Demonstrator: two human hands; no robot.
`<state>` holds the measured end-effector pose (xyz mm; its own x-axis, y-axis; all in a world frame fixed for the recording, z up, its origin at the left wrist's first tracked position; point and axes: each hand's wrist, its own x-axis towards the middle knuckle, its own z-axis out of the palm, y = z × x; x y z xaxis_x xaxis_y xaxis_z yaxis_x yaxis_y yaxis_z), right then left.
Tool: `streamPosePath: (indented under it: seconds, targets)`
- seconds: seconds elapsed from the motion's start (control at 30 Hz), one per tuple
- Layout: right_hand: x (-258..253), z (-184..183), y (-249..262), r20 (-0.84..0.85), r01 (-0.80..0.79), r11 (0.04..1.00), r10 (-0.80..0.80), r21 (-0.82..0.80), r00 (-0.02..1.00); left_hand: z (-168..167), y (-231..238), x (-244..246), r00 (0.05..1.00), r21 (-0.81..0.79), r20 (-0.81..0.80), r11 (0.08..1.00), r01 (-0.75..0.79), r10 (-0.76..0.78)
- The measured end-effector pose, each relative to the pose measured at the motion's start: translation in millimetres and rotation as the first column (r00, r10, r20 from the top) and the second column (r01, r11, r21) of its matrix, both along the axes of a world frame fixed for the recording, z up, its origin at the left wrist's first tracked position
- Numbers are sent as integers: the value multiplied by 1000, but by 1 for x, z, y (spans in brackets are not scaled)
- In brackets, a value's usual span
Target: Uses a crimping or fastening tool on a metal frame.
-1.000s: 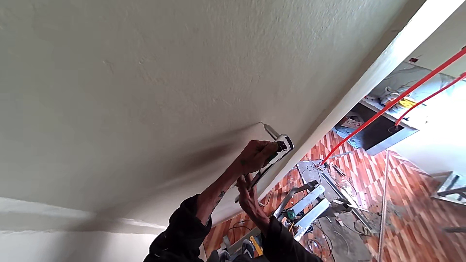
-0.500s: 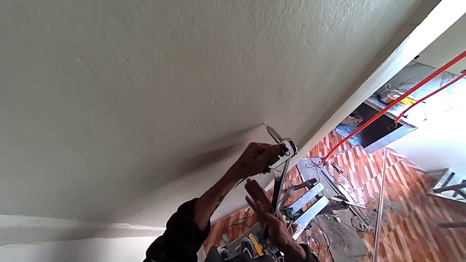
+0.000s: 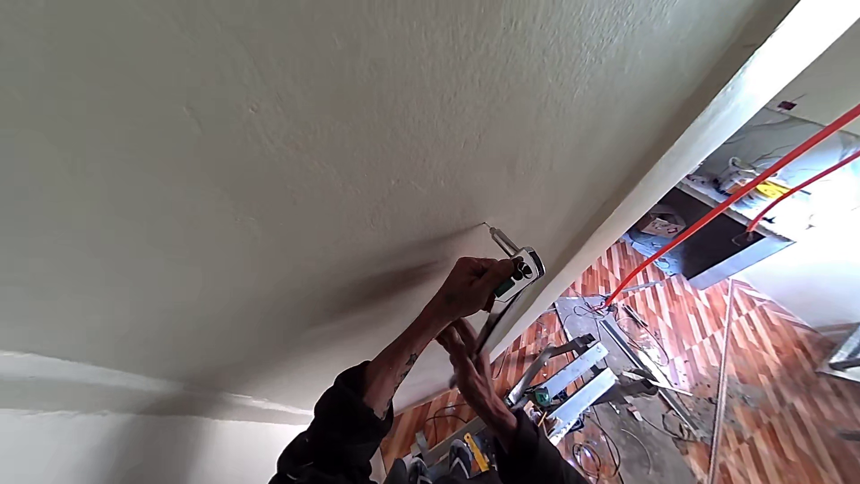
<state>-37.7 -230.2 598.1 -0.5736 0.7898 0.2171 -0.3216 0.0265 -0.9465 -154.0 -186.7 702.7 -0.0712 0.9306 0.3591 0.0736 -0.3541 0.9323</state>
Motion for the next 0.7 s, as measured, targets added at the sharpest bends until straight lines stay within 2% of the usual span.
streamPosePath:
  seconds: [0.07,0.2,0.3,0.4,0.5,0.57,0.7]
  targets:
    - [30,4,-5,-10,-127,992,126,-24,992,2,-4,-4,999,-45,3,998,44,-44]
    - [72,28,-6,68,-205,973,213,-109,975,2,-6,-1,993,-66,95,995,71,-65]
    - [70,30,-5,29,-221,969,226,-110,974,3,-4,0,986,-43,147,996,81,-74]
    - [40,13,-2,-42,-243,968,241,-58,970,-2,-2,0,987,36,145,997,67,-72]
    - [5,3,-1,-61,-130,992,129,-4,990,-7,1,-3,997,122,74,992,12,-21]
    - [-12,0,2,-46,-24,999,25,26,999,-8,0,-2,998,123,52,992,-38,31]
    - [-21,-1,6,-72,70,995,-65,71,995,-8,2,2,995,108,81,992,-66,57]
